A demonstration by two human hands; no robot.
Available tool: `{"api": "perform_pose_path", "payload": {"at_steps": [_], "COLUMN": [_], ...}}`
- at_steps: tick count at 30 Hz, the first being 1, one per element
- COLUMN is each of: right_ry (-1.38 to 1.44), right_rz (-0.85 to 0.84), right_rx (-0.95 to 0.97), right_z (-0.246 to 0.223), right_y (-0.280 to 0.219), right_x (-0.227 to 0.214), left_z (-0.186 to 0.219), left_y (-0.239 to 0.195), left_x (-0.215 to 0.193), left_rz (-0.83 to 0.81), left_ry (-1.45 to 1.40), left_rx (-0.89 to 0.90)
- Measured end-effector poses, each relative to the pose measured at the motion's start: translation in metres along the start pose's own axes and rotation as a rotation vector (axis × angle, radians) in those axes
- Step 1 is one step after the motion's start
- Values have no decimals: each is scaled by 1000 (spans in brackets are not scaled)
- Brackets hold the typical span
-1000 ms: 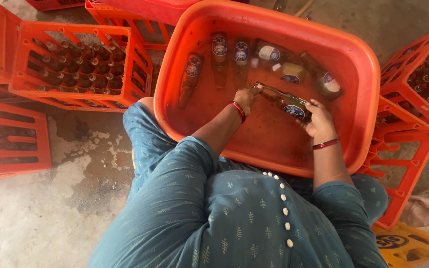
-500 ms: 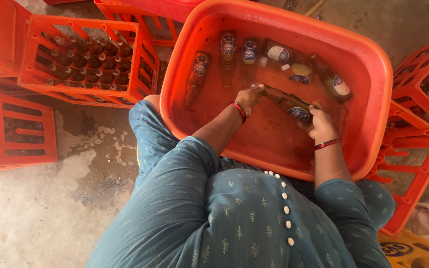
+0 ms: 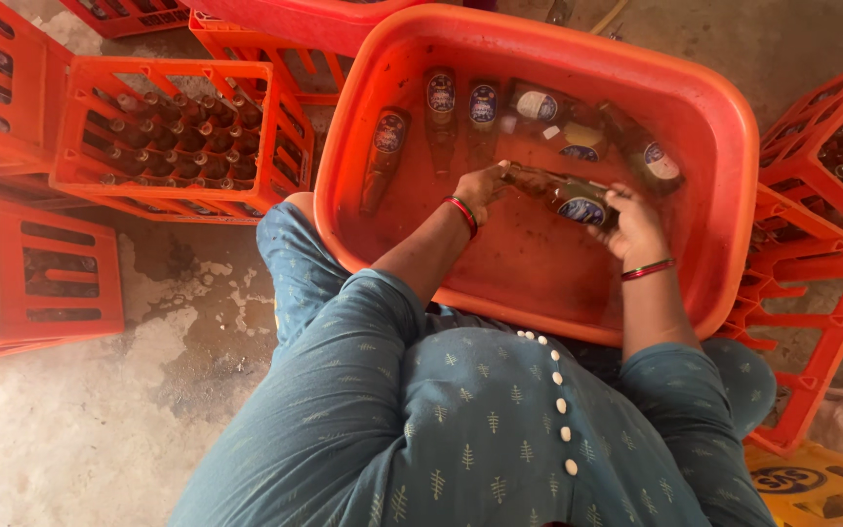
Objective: The person sits cross-legged on the floor and washes glass bottles one by one in a red tub filled with water. They pick up each bottle, rinse it, and place it into an orange crate beside them.
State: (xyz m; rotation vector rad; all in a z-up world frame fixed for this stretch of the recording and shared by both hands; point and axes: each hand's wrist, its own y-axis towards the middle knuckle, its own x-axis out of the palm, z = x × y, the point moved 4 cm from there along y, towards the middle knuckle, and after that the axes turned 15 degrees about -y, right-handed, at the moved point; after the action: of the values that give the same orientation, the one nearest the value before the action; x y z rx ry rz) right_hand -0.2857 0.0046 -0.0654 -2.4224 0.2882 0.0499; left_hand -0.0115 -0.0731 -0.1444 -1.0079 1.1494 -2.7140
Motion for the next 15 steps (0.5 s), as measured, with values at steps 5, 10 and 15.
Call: {"api": "perform_pose_path", "payload": {"at_steps": [5,10,15], "right_ry": [-88,-185,-224], "right_rz": [39,170,227], "right_rx": [-194,-339,-445], "right_z": [-44,-74,-96], "right_y": [-39,-82,-115], "right_x": [-4,-8,-9], "left_z": [16,13,10], "left_y": [-36,-60,-70], "left_x": [16,25,31], "left_rz": [19,27,-5], "left_ry": [9,-50,-130], "left_rx": [-76,-123,-183]}}
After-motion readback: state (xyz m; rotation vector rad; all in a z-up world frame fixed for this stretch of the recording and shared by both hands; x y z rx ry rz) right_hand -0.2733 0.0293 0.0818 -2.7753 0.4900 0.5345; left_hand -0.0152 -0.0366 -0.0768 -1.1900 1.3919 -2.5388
